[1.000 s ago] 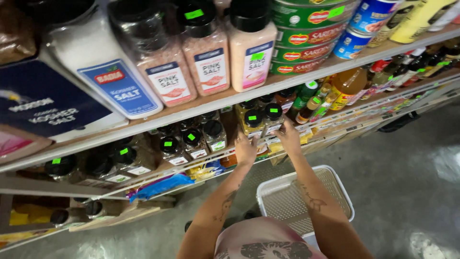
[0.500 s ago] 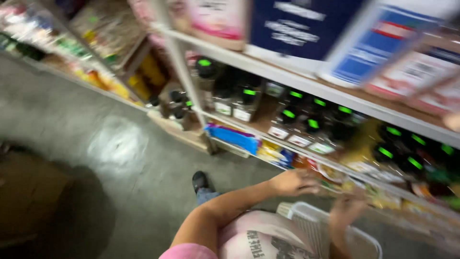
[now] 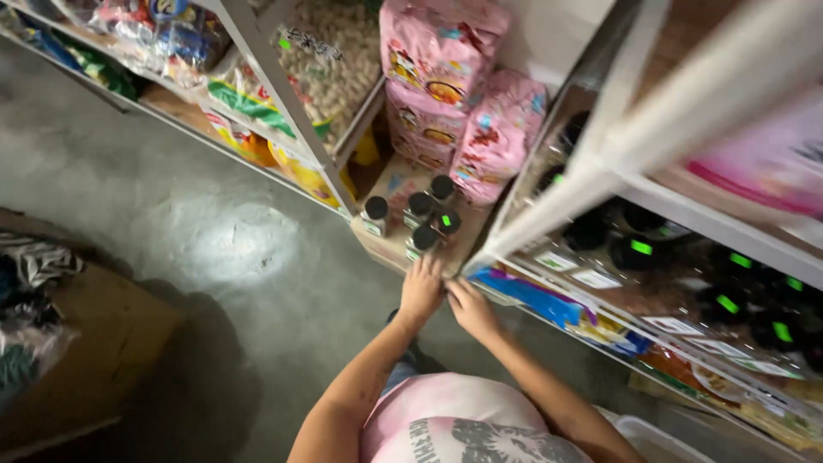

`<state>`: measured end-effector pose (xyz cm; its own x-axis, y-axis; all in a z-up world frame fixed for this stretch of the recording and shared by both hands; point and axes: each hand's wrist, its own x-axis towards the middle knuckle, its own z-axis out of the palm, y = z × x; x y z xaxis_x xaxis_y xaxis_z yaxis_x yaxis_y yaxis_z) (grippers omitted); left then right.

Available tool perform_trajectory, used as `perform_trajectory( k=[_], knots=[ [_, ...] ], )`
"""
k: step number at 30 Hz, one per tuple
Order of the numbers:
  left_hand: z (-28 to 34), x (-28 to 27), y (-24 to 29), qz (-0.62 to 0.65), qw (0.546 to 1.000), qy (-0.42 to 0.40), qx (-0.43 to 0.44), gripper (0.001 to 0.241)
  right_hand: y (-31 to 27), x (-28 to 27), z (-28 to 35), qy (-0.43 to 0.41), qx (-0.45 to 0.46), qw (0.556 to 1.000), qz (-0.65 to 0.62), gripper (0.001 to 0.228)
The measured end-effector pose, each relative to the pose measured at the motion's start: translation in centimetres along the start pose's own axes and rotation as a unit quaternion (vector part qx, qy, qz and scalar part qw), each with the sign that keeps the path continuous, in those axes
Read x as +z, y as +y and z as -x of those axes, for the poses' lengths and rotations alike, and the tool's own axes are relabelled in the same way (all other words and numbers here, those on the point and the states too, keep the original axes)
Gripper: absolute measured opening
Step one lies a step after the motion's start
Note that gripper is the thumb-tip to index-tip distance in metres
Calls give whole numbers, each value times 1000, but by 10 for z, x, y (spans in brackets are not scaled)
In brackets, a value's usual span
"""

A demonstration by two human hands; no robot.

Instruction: Organizing and arranging jars of spices and containers of salt on grocery store shelves.

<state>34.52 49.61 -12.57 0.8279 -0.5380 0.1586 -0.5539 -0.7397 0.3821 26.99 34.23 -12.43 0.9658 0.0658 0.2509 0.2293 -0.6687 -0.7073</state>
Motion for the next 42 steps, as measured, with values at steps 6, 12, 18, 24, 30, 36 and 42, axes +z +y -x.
perform_trajectory(
  k=[6, 12, 18, 24, 30, 36, 42],
  knots=[
    [-52, 15, -76, -124, 991, 15, 47, 61, 52, 55, -121, 42, 126, 976, 173, 49],
    [-60, 18, -94, -159, 983, -11, 86, 63, 61, 47, -164, -28, 178, 949, 257, 82],
    [-66, 4, -97, -72, 994, -32, 70, 77, 51, 40, -177, 18, 246, 938, 244, 77],
    [-97, -107, -58, 220, 972, 52, 63, 114, -87, -55, -178, 136, 36, 966, 217, 72],
    [-97, -182, -57, 360, 926, -32, 109, 112, -165, -103, -151, 188, 8, 979, 74, 57],
    [-48, -144, -34, 454, 880, -101, 100, 101, -153, -94, -93, 210, -26, 974, 79, 33],
    [13, -99, 67, 625, 755, -193, -52, 65, -121, -127, 16, 232, 179, 956, -11, 22]
  ],
)
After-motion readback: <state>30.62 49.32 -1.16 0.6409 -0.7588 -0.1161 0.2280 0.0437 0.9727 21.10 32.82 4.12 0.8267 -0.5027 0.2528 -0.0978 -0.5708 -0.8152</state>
